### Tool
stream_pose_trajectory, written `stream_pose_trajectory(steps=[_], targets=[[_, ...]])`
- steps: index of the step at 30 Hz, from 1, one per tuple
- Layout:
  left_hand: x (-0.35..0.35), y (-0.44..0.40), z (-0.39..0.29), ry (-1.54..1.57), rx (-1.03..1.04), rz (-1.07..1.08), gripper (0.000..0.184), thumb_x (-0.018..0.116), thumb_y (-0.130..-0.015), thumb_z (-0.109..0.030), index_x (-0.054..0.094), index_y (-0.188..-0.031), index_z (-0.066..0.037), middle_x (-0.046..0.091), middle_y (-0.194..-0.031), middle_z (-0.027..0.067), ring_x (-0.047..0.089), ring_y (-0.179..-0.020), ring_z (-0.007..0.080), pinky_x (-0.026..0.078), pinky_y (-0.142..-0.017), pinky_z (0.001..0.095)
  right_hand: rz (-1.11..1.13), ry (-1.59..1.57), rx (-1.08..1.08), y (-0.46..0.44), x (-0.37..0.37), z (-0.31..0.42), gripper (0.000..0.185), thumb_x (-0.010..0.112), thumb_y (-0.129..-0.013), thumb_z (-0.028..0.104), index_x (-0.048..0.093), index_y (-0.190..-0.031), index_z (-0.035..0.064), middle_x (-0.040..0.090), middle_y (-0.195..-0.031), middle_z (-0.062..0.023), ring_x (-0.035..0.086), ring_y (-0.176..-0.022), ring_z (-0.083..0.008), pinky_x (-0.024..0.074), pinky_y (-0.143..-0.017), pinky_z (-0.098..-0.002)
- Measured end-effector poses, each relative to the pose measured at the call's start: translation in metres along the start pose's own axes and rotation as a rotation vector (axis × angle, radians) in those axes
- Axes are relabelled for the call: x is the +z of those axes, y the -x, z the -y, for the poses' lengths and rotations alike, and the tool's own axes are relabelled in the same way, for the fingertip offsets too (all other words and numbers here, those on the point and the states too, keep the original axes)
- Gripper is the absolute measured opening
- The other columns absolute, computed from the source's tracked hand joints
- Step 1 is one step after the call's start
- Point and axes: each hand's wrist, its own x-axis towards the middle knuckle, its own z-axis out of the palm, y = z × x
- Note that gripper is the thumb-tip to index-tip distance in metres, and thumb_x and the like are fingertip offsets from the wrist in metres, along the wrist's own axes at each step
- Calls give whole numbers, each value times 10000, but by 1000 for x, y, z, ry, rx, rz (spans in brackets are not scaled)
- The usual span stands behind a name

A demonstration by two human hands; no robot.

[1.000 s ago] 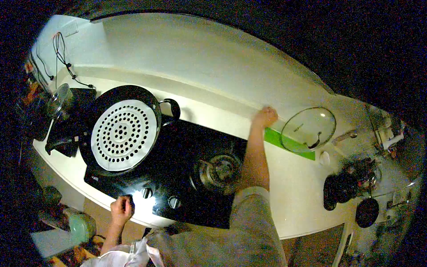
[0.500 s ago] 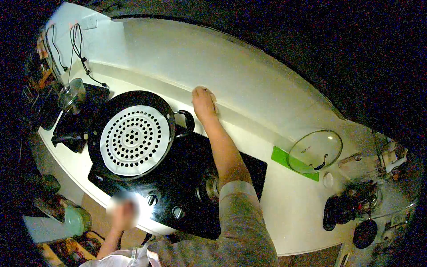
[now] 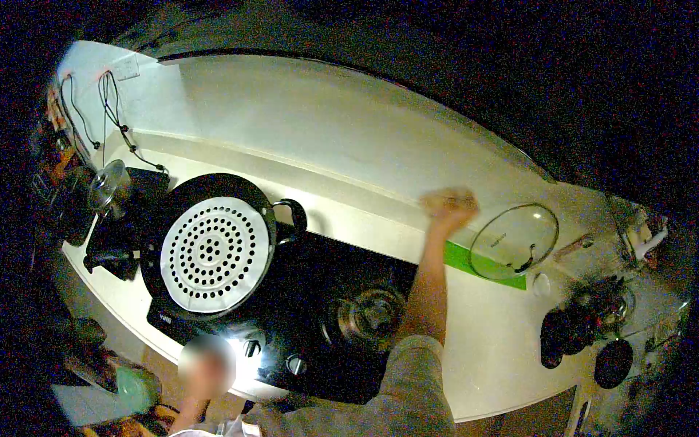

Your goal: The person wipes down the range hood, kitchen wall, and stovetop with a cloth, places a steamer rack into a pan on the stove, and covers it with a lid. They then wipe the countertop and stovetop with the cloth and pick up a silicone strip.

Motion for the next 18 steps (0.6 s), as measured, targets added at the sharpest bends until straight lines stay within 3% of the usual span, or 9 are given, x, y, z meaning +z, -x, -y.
stream_pose_trajectory(steps=[3, 5, 7, 9, 10, 12, 13, 15, 18], targets=[[13, 8, 11, 57, -22, 32, 292, 696, -786, -162, 631, -1065, -103, 615, -975, 111, 597, -877, 306, 470, -764, 452, -210, -545, 659, -27, -31, 100, 344, 405, -984, 104, 487, -1315, 54, 553, -1120, -96, 554, -1037, -239, 519, -767, -369], [18, 12, 9, 109, -30, 55, 295, 697, -781, -159, 631, -1064, -105, 614, -976, 106, 595, -878, 305, 469, -763, 449, -347, -1060, 769, -29, -5, 92, 355, 397, -1022, 221, 478, -1342, 89, 550, -1188, -62, 550, -1047, -220, 509, -777, -365], [16, 8, 7, 141, -35, 51, 307, 700, -778, -157, 630, -1072, -102, 614, -981, 102, 594, -886, 301, 470, -768, 446, -382, -1298, 452, -6, 68, 50, 425, 381, -1046, 345, 440, -1407, 129, 520, -1315, -27, 525, -1122, -207, 467, -881, -364], [10, 5, 7, 159, -42, 43, 319, 703, -774, -154, 629, -1080, -99, 614, -986, 98, 593, -894, 298, 470, -773, 443, -60, -259, -74, 50, 107, 107, 459, 417, -1023, 225, 383, -1464, 99, 358, -1496, -53, 399, -1313, -239, 348, -1055, -389], [6, 5, 6, 168, -43, 47, 324, 704, -773, -152, 628, -1083, -98, 614, -989, 96, 593, -899, 296, 470, -775, 441, -107, 114, -352, 78, 126, 138, 494, 435, -1012, 165, 354, -1492, 84, 277, -1587, -67, 336, -1409, -256, 288, -1142, -402], [-4, 1, -2, 135, -12, 35, 343, 703, -774, -146, 626, -1104, -95, 618, -1008, 96, 594, -920, 293, 470, -790, 439, 310, -121, -439, 108, 161, 180, 582, 494, -884, -8, 407, -1456, 55, 363, -1534, -145, 375, -1374, -326, 274, -1161, -458], [-4, -2, -4, 119, 0, 21, 352, 702, -774, -142, 625, -1114, -93, 620, -1018, 96, 595, -930, 292, 470, -797, 437, 528, 90, -588, 111, 168, 200, 612, 498, -850, -35, 417, -1450, 61, 403, -1509, -145, 397, -1354, -341, 282, -1162, -471], [10, 7, 8, 161, -13, -8, 387, 708, -776, -151, 617, -1148, -89, 622, -1050, 104, 597, -953, 292, 471, -817, 439, 718, 146, -861, 117, 162, 226, 602, 519, -830, -16, 459, -1421, 87, 477, -1452, -106, 450, -1305, -330, 329, -1139, -497], [-1, 4, -3, 194, -16, 33, 376, 700, -801, -166, 614, -1159, -89, 623, -1063, 106, 598, -957, 291, 473, -822, 443, 810, 133, -1116, 84, 156, 229, 584, 556, -830, 29, 484, -1403, 117, 497, -1432, -54, 487, -1271, -298, 378, -1099, -514]])
